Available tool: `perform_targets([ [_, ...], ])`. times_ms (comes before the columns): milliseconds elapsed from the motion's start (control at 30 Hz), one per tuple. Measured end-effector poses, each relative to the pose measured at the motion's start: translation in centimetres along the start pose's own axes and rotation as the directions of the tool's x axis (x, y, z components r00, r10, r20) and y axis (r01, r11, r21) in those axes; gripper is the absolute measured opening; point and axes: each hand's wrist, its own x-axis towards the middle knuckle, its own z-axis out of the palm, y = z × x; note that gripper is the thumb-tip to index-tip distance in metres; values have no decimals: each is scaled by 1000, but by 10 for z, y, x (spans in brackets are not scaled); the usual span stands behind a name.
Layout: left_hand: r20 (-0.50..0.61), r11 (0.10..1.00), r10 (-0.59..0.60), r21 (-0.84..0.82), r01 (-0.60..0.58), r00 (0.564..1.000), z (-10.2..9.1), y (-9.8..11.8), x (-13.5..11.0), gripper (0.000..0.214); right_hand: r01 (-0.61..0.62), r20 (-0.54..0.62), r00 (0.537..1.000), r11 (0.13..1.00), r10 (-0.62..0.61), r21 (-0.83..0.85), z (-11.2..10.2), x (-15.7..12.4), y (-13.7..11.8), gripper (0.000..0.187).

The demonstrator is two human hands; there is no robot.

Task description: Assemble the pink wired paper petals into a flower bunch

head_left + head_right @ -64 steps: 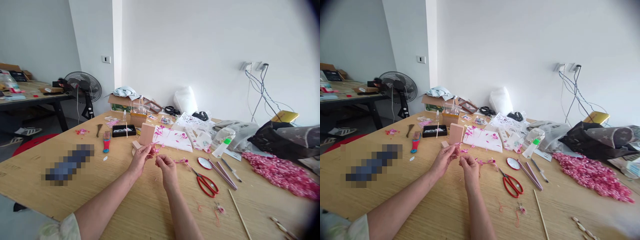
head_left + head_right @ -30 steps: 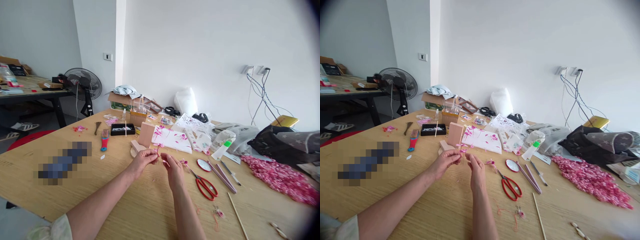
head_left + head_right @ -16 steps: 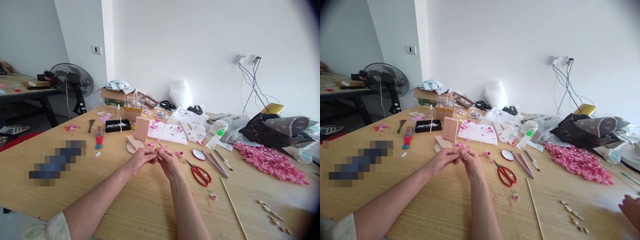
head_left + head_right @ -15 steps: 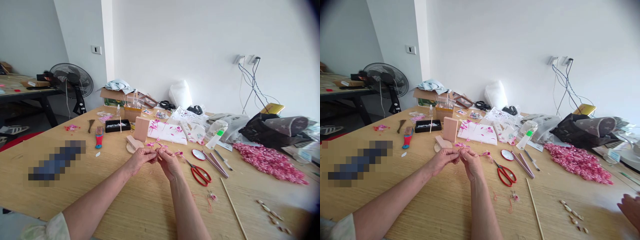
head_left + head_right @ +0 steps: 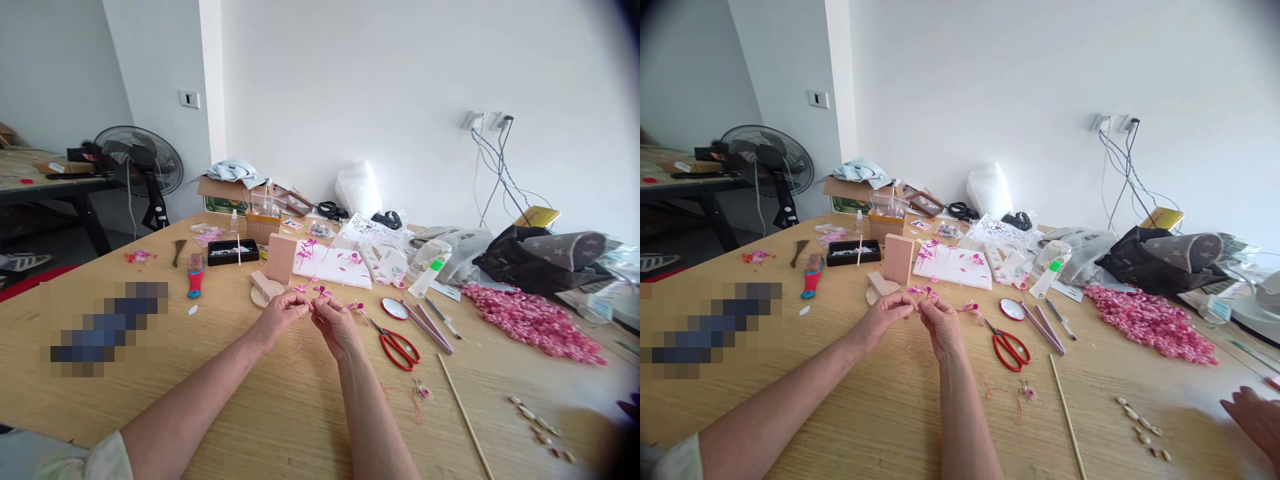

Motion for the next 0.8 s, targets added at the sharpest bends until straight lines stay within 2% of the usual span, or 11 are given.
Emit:
perform_targets([
  [167, 139, 960, -134, -227, 163, 981, -1, -1, -1, 9, 52, 20, 998, 997, -51, -55, 4, -2, -1, 18],
  [300, 201, 954, -160, -221, 204, 966, -4, 0, -1, 9, 65, -9, 998, 993, -66, -98, 9, -3, -2, 19],
  [433, 177, 987, -115, -92, 133, 977, -6, -4, 1, 12, 80, -46, 995, 981, -90, -174, 11, -3, 1, 20],
  [533, 80, 993, 8, 121, -17, 997, -6, -10, 3, 12, 101, -83, 988, 958, -128, -268, 12, -1, 5, 18],
  [633, -7, 956, 137, 263, -131, 990, -4, -14, 4, 13, 113, -99, 983, 938, -153, -328, 12, 1, 7, 17],
  [700, -3, 968, 126, 217, -122, 992, -3, -13, 4, 13, 105, -102, 984, 934, -147, -341, 13, 1, 7, 17],
  [800, 36, 995, 29, 95, -32, 999, -2, -9, 2, 16, 83, -118, 985, 942, -128, -325, 13, 0, 5, 17],
])
